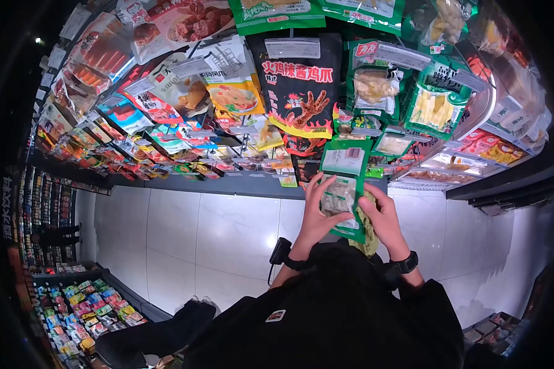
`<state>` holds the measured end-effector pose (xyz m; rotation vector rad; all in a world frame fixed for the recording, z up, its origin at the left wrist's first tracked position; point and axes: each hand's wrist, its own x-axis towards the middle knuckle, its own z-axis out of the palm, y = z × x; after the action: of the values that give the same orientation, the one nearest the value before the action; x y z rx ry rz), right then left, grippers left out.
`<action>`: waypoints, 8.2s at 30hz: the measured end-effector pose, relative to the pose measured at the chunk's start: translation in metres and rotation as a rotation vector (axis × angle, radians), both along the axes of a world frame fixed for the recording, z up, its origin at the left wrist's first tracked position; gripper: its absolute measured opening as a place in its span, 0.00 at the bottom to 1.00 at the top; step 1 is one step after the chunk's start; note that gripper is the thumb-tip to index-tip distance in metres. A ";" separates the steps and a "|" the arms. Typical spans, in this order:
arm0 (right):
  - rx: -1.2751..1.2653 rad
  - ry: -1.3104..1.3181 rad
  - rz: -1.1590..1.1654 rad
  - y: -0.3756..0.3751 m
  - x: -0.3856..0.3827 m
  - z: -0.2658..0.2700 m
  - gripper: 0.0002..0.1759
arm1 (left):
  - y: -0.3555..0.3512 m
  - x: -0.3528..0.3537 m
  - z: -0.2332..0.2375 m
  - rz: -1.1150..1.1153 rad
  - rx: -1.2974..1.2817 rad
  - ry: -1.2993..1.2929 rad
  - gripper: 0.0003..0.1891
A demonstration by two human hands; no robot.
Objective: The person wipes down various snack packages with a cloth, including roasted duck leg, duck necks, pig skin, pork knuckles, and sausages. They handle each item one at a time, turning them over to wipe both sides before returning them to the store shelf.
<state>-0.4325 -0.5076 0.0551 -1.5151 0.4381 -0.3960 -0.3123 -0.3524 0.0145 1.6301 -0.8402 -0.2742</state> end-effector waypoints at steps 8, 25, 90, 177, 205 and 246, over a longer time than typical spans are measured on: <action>0.486 -0.056 -0.136 -0.003 -0.013 0.022 0.17 | 0.017 0.014 -0.019 -0.330 -0.905 1.411 0.37; -0.651 -0.101 0.115 0.015 0.013 0.046 0.24 | -0.012 -0.034 -0.062 -0.460 -0.899 1.684 0.35; -1.164 -0.166 0.618 0.004 0.020 0.022 0.23 | -0.037 -0.002 -0.071 -0.278 -0.850 1.456 0.34; 0.038 -0.133 -0.244 -0.108 0.007 0.099 0.14 | -0.164 0.157 0.283 -0.264 -0.694 0.202 0.12; 0.040 -0.086 -0.170 -0.101 0.003 0.089 0.14 | -0.177 0.156 0.281 -0.235 -0.777 0.422 0.10; 0.155 0.038 -0.282 -0.076 -0.071 0.038 0.15 | -0.105 0.010 0.246 -0.078 -0.787 -0.423 0.15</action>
<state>-0.5035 -0.5837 0.0927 -1.3146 0.7005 -0.5414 -0.3024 -0.4579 0.2600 0.9162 -1.1472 0.3356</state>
